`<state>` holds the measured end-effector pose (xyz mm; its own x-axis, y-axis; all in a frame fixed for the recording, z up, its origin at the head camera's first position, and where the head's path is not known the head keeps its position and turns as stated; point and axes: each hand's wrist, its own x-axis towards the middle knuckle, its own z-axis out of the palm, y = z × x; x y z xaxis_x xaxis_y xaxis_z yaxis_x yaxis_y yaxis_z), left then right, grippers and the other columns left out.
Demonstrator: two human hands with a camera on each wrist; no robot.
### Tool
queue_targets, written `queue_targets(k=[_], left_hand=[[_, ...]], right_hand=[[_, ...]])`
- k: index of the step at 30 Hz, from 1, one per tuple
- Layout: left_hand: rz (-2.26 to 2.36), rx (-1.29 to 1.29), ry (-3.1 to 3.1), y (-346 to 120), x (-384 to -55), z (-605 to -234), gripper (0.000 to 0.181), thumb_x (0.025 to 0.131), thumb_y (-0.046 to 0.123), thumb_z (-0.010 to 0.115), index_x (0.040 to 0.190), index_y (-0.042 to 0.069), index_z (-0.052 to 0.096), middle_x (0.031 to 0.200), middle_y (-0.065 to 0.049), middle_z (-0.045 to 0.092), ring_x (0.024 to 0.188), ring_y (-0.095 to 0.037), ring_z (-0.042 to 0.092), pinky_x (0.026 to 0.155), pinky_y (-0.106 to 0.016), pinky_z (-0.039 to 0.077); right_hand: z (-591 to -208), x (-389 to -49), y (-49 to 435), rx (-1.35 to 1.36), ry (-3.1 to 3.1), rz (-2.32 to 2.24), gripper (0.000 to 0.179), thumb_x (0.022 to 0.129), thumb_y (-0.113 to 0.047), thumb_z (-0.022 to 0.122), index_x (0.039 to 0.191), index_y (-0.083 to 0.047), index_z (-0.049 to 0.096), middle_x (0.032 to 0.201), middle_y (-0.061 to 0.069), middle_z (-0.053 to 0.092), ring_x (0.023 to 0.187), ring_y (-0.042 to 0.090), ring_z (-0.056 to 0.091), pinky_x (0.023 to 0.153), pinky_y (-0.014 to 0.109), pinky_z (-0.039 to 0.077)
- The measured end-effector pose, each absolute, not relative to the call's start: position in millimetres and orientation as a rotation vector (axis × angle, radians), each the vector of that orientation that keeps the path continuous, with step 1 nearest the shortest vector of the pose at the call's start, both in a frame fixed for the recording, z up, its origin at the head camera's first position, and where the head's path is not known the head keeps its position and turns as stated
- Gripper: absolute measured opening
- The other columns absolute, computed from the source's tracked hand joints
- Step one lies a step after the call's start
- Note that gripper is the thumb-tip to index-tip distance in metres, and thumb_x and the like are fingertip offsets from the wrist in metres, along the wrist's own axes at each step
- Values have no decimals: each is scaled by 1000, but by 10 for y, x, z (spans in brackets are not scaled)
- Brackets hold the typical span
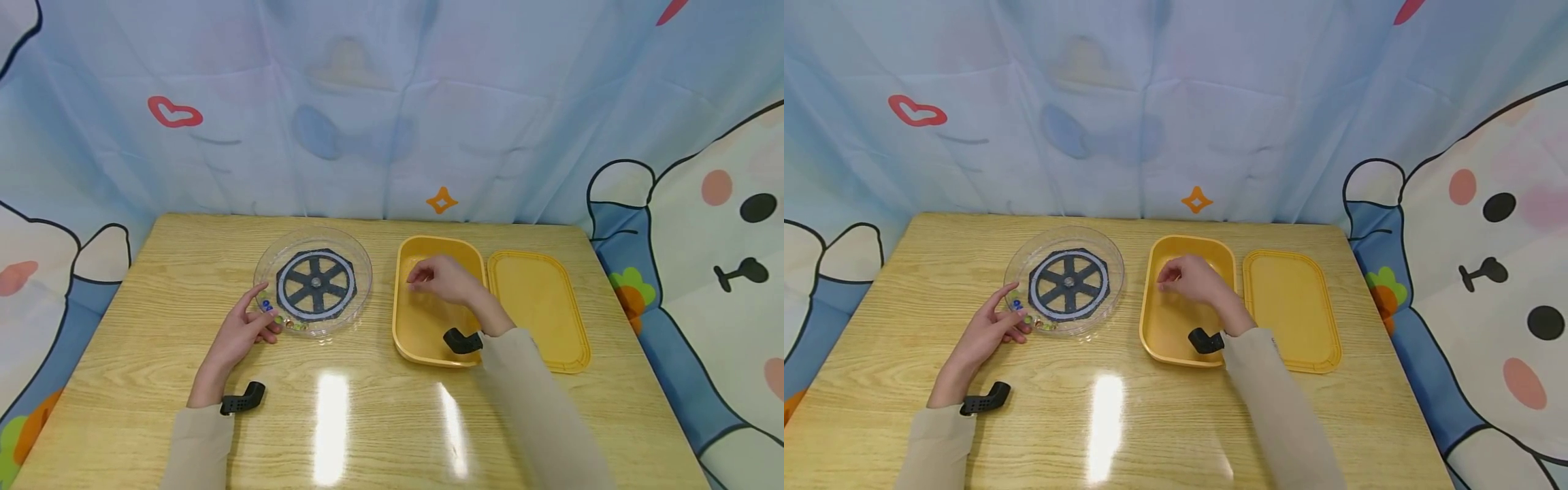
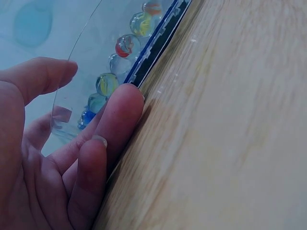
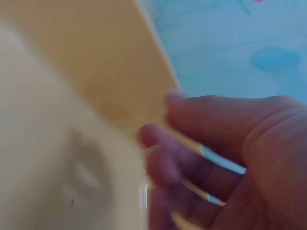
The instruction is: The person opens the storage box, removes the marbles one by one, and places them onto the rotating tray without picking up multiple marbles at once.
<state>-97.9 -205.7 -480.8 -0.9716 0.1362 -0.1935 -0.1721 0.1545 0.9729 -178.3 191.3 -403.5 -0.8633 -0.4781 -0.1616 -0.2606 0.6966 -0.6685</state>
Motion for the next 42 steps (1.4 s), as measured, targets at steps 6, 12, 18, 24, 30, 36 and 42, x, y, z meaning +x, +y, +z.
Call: queue_targets(k=[6,12,18,24,30,36,42], left_hand=[[1894,-38,2209,-2061,-972,-4800,69,103,16,58,160,17,21,85,-19,71,64,-21,69,67,-31,56],[1895,-39,2205,-2050,-972,-4802,68,103,16,58,160,18,21,85,-19,71,64,-21,69,67,-31,56],[1890,-43,2207,-2057,-972,-4818,68,103,16,58,160,18,21,85,-18,71,64,-22,69,67,-31,56],[1877,-45,2223,-2060,-976,-4819,68,103,18,59,160,18,22,85,-18,71,65,-23,69,67,-30,55],[1869,-43,2231,-2054,-981,-4804,69,102,19,60,160,18,22,85,-17,72,65,-22,69,66,-29,54],[1885,-28,2216,-2051,-983,-4800,68,103,18,59,160,18,22,86,-19,71,65,-22,69,68,-30,55],[1898,-31,2204,-2048,-980,-4795,68,103,18,59,160,18,22,86,-20,71,64,-21,69,68,-31,56]], right_hand=[[-4071,-1752,2005,-437,2485,-648,12,97,-22,67,99,-11,71,85,3,67,72,18,55,68,32,45],[-4097,-1764,2022,-400,2511,-591,20,98,-25,66,109,-8,70,90,6,68,72,18,57,69,33,47],[-4079,-1772,2003,-443,2564,-632,26,98,-24,66,114,-4,67,95,6,68,75,18,60,74,37,49],[-4099,-1778,2003,-456,2538,-656,21,98,-22,66,112,-6,69,91,3,67,73,17,59,71,34,48],[-4106,-1779,2023,-484,2518,-685,12,98,-19,66,103,-9,71,89,4,68,76,18,59,72,34,47],[-4105,-1810,2100,-433,2534,-767,14,94,-10,69,106,-3,71,93,6,68,83,22,61,76,36,49],[-4075,-1829,2152,-374,2547,-762,15,93,-5,69,106,1,70,91,9,66,79,22,58,74,34,48]])
